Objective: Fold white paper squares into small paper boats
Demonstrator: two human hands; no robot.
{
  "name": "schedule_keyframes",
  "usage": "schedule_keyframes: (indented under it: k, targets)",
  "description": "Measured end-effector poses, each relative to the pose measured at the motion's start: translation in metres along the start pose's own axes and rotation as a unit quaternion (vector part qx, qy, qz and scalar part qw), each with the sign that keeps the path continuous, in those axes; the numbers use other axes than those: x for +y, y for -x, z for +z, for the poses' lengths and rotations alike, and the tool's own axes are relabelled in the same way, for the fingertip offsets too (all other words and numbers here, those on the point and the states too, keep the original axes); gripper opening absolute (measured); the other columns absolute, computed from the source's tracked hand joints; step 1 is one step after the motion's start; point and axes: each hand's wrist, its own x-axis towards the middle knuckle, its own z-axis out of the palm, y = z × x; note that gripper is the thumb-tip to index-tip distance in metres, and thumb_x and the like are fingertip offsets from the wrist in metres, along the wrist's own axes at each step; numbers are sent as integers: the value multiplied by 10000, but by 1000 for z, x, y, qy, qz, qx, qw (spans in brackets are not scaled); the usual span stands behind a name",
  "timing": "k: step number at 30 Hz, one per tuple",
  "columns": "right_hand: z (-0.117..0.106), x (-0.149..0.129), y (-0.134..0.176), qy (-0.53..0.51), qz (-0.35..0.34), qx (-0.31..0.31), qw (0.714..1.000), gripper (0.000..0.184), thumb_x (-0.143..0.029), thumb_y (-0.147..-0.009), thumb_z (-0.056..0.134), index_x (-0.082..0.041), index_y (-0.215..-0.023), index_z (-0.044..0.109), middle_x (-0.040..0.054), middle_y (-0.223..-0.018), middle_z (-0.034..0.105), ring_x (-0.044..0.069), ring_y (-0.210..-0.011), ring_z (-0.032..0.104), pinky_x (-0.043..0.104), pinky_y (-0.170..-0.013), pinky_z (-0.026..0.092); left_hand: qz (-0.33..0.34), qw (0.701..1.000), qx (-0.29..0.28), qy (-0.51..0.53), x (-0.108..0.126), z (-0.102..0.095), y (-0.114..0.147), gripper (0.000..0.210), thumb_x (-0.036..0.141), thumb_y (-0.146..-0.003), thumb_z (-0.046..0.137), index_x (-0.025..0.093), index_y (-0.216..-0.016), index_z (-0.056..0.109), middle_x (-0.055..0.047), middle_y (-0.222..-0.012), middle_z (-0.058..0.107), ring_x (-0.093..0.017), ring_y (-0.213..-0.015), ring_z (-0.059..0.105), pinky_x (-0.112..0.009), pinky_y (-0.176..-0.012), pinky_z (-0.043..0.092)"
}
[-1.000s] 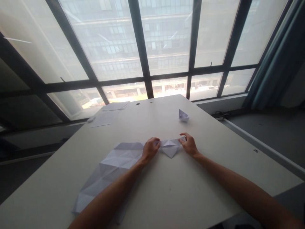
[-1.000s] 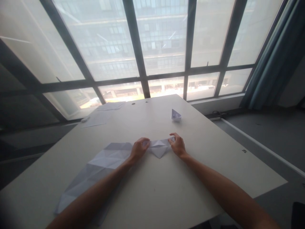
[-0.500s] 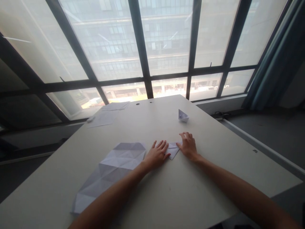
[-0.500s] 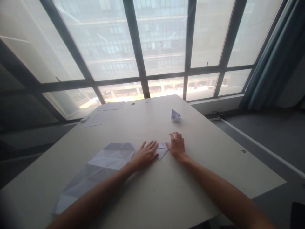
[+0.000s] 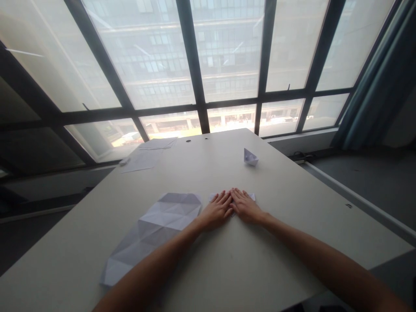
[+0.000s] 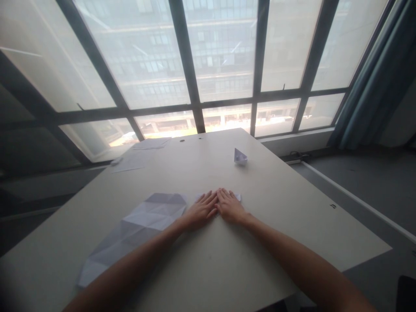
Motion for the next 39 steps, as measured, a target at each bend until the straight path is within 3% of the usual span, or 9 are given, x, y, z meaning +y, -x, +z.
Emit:
schedule_keyframes:
  k: [5, 10, 17, 21, 25, 27, 30, 34, 39]
  targets:
    - [-4, 7, 7, 39, 31, -9, 999, 692, -502, -980, 264, -48, -1502, 269, 169, -1573, 191, 253, -1471, 115, 454, -1183, 78, -31, 999, -20, -12, -4, 0, 2, 770, 657, -936, 266, 176, -1533, 200, -105, -1591, 171, -297, -1474, 84, -443, -1172, 133]
    - [-8, 27, 12, 57, 114, -6, 992, 716, -525, -975, 232, -55, -1515, 226, 163, -1588, 128, 261, -1477, 63, 502, -1174, 28, -100, 994, -11, -32, -8, 2, 4, 894, 714, -901, 239, 52, -1501, 257, -202, -1573, 171, -365, -1462, 79, -483, -1161, 135]
    - [-10, 44, 10, 47, 169, -8, 984, 645, -413, -983, 249, -49, -1514, 213, 163, -1593, 102, 262, -1478, 41, 548, -1158, 13, -167, 985, 10, -39, -14, 7, 2, 919, 715, -897, 225, 4, -1478, 274, -266, -1550, 182, -376, -1458, 100, -521, -1148, 122]
    - [-17, 44, 8, 36, 147, 16, 988, 590, -400, -955, 404, -86, -1454, 380, 182, -1569, 221, 295, -1463, 140, 538, -1153, 109, -158, 986, 26, -38, -17, 11, 1, 881, 699, -904, 249, 41, -1491, 263, -254, -1551, 195, -360, -1458, 131, -538, -1147, 102]
    - [-29, 33, 8, 15, 63, 67, 996, 403, -250, -878, 560, -146, -1265, 603, 148, -1344, 561, 246, -1267, 470, 359, -1079, 323, -137, 988, 44, -50, -13, 8, 2, 766, 646, -927, 286, 121, -1484, 313, -198, -1568, 210, -351, -1463, 118, -587, -1143, 30]
    - [-32, 27, 9, 9, 47, 83, 995, 330, -201, -853, 580, -168, -1171, 661, 117, -1189, 646, 230, -1133, 548, 317, -1007, 386, -103, 990, 62, -68, -8, 3, 2, 623, 570, -950, 331, 193, -1442, 400, -142, -1576, 231, -336, -1466, 115, -602, -1141, -8]
    - [-34, 23, 10, 8, 72, 92, 993, 318, -198, -815, 630, -166, -1129, 675, 112, -1103, 662, 233, -1052, 574, 316, -959, 413, -45, 992, 84, -85, 0, -4, 2, 423, 394, -973, 387, 249, -1349, 515, -98, -1517, 369, -303, -1427, 247, -567, -1164, 53]
    - [-36, 27, 11, -44, 137, 74, 987, 434, -223, -720, 725, -148, -1142, 661, 92, -1005, 682, 211, -941, 616, 314, -905, 444, 18, 996, 73, -39, 6, -10, 0, 384, 261, -978, 380, 235, -1324, 544, -96, -1316, 572, -243, -1241, 485, -430, -1109, 315]
    - [-42, 27, 11, -203, 161, 27, 965, 331, -218, -596, 774, -137, -914, 732, 22, -699, 676, 170, -631, 604, 262, -593, 458, 37, 996, 81, -6, 8, -9, -1, 361, 305, -984, 403, 245, -1299, 567, -79, -1360, 546, -244, -1272, 458, -429, -1097, 337]
